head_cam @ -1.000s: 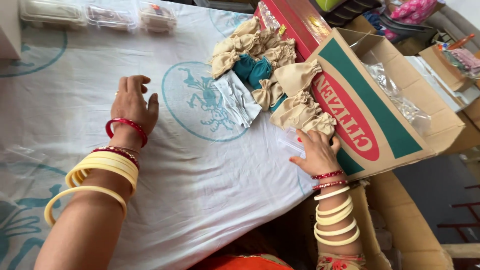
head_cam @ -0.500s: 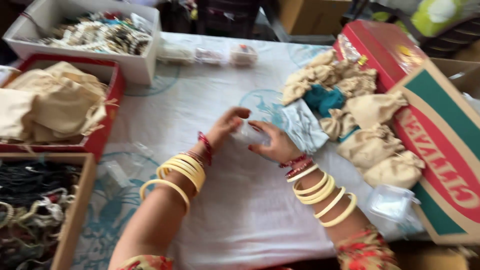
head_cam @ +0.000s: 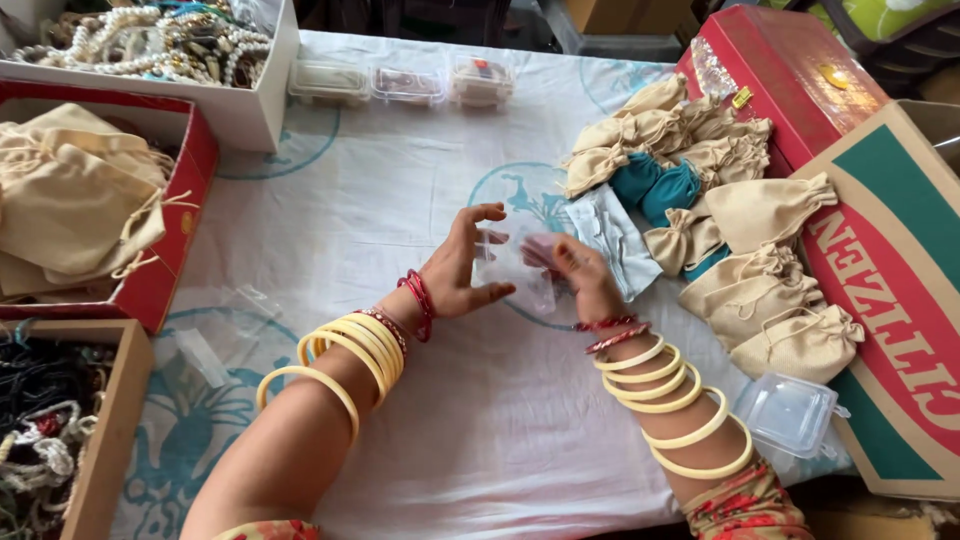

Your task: Packaging jewelry items and beads into small plastic containers and fabric pouches.

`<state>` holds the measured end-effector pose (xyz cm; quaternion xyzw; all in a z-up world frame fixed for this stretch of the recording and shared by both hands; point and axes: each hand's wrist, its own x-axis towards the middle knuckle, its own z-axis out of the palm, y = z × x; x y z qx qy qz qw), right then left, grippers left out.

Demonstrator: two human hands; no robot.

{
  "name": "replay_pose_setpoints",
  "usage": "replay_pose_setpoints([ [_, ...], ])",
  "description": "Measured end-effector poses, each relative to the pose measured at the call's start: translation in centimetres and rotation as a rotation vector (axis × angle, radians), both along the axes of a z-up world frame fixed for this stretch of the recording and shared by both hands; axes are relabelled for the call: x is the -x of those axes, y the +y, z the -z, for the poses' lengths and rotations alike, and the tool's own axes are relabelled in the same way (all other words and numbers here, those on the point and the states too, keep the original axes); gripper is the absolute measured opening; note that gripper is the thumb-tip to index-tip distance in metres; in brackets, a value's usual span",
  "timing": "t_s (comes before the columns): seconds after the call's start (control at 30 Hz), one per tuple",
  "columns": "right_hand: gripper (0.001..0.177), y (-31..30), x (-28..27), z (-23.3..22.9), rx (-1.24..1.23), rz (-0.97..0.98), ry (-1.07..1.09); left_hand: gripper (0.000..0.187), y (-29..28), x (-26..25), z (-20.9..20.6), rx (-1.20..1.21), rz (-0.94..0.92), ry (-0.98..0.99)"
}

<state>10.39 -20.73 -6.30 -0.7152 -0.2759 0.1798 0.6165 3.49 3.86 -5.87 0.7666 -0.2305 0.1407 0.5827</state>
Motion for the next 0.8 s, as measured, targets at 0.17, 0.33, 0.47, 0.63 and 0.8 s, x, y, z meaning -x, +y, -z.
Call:
replay_pose_setpoints([
  [0.17, 0.058, -1.7, -2.1, -0.4, -0.271, 0.349, 0.283, 0.092, -1.9, 1.1, -1.2, -0.149, 0.174, -0.125],
  [0.33, 0.052, -2.6, -0.7, -3.5, 0.013, 0.483, -0.381, 0.103, -1.7, -0.3, 0.0, -0.243, 0.036, -0.015],
  [0.47, 0.032, -6.1, -2.5, -3.4, 0.395, 0.594, -0.994, 0.114, -0.1, 0.5, -1.8, -0.224, -0.224, 0.008],
  [0.63, 0.060, -8.5, -5.8, 0.4, 0.725, 0.569, -1.063, 0.116, -1.2, 1.0, -2.1, -0.292, -0.226, -0.031],
  [0.8, 0.062, -8.8, -6.2, 0.1, 0.872, 0.616, -0.738, 0.115, -1.5, 1.5, -2.0, -0.375, -0.184, 0.018],
])
